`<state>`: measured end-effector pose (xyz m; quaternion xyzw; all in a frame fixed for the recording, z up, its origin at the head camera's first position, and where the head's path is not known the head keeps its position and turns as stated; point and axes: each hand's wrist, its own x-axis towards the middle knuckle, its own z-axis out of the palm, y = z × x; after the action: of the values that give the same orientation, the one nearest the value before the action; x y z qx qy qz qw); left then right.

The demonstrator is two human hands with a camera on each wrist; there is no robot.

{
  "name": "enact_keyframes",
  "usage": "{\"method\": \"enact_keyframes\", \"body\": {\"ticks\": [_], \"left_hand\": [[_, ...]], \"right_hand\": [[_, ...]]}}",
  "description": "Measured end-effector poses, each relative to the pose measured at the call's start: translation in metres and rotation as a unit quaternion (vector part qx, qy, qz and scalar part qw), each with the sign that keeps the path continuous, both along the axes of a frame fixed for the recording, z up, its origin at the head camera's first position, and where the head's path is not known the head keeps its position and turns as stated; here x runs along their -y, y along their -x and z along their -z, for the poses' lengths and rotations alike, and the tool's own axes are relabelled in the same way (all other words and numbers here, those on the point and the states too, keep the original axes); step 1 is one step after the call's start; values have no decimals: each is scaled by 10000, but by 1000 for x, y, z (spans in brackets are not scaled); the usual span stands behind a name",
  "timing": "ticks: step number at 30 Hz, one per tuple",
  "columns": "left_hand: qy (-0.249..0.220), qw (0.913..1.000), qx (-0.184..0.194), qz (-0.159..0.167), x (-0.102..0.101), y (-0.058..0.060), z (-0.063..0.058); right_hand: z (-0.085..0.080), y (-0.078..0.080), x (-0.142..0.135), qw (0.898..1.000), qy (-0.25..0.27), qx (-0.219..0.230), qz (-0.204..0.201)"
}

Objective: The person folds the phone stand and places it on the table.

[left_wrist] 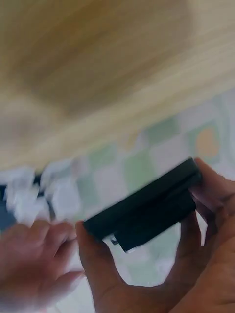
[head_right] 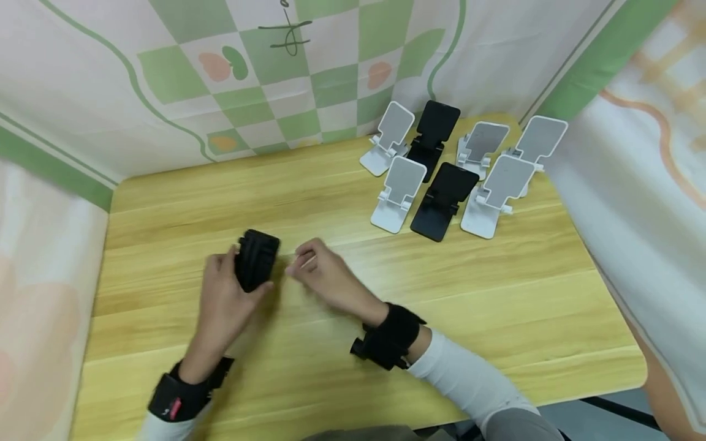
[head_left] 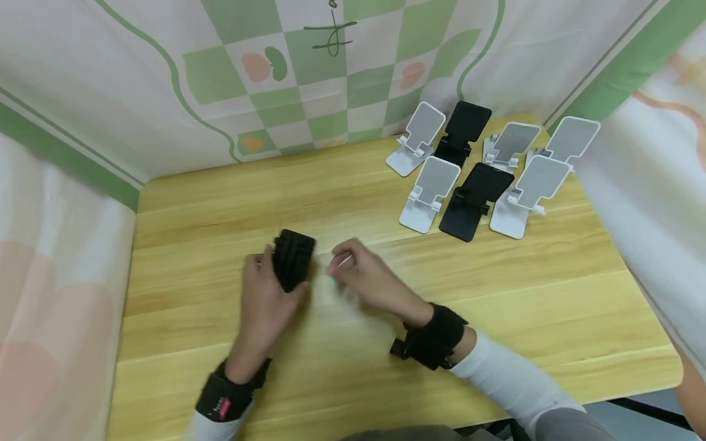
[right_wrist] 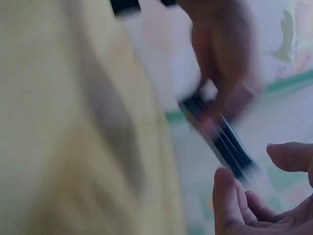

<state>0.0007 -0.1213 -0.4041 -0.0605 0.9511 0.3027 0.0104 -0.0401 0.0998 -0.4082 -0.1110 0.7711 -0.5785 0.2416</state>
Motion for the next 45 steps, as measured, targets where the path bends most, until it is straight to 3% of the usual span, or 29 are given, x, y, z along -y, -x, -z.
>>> {"method": "enact_keyframes", "body": {"ticks": [2,4,8,11,14,17,22,29,35,45], "left_hand": [[155,9994,9,-304,25,8,2],[162,9977,128,-644,53,15,2],[162,9913,511,-1204,104,21,-2],[284,9870,584,-1469,132,23,1],[356,9841,583,-1641,151,29,13],[485,9820,684,-1691,162,39,29],[896,9838,585,-1435,163,62,53],[1532,9858,175,-664,141,93,67],[1355,9883,292,-639,136,101,66],[788,9878,921,-976,139,104,65]], "right_hand": [[-5,12,-18,9963,-451,-649,323],[-11,29,-39,9805,-1159,-1443,664],[-19,67,-75,9173,-2553,-2864,1065],[-20,94,-92,8731,-3114,-3562,1177],[-20,116,-103,8409,-3401,-4030,1218],[-18,130,-112,8210,-3603,-4270,1178],[-6,131,-130,8225,-3809,-4038,1237],[-1,114,-157,8331,-3825,-3708,1487],[-6,118,-161,8427,-3606,-3740,1414],[-7,137,-158,8442,-3555,-3789,1317]]}}
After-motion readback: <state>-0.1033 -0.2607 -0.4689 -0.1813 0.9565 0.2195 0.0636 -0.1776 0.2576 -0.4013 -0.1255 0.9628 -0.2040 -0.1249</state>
